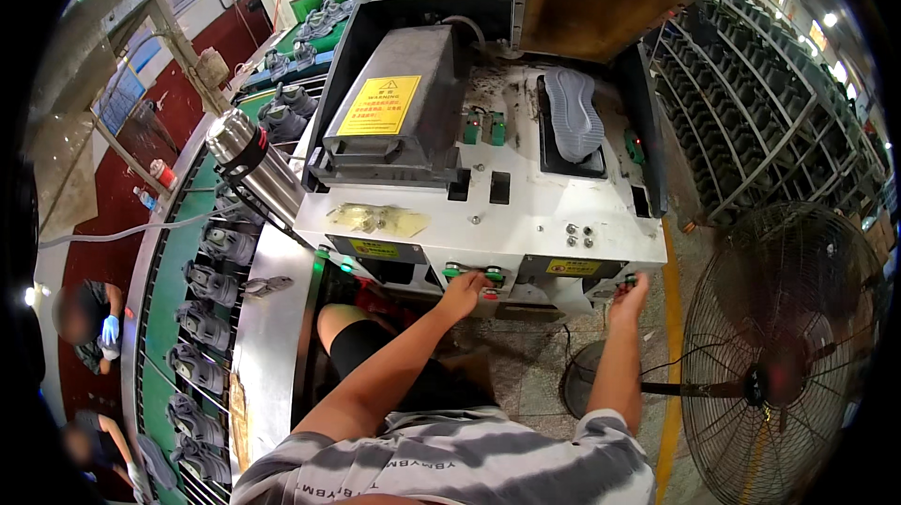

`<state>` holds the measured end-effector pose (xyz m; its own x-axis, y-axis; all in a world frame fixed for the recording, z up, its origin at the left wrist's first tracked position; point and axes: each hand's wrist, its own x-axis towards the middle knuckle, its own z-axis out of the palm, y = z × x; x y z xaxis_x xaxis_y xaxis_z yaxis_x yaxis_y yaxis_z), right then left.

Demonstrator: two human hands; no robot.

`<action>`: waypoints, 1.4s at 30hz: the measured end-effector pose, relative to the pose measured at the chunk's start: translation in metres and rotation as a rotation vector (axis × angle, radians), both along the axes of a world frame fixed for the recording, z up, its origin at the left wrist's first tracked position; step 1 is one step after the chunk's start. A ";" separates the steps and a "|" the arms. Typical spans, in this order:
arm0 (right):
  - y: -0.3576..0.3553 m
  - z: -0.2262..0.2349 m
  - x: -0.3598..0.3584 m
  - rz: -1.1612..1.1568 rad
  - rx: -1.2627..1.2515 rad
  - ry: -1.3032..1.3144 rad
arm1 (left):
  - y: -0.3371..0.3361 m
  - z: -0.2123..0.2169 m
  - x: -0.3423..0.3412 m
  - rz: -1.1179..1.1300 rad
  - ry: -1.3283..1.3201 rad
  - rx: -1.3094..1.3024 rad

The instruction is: The person takes shoe uppers from a conveyor belt, places them into an industrial heat-shaping machine, and then removes them once the process is complete.

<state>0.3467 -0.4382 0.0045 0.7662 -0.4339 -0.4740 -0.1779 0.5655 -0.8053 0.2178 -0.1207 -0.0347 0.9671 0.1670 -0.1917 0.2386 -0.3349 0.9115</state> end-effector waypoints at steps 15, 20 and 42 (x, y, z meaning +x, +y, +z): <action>0.200 0.022 -0.107 0.870 -1.088 -1.343 | 0.064 -0.117 -0.096 0.347 0.282 -0.457; 0.278 0.072 -0.081 0.784 -1.106 -1.259 | 0.069 -0.116 -0.107 0.551 0.181 -0.607; 0.309 0.078 -0.048 0.835 -1.332 -0.602 | 0.053 -0.110 -0.090 0.460 0.089 -0.550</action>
<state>0.2988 -0.1295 0.0828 0.9000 0.3271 0.2882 0.4335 -0.6010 -0.6715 0.1280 -0.0673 -0.1450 0.7986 0.4104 -0.4402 0.3265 0.3190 0.8897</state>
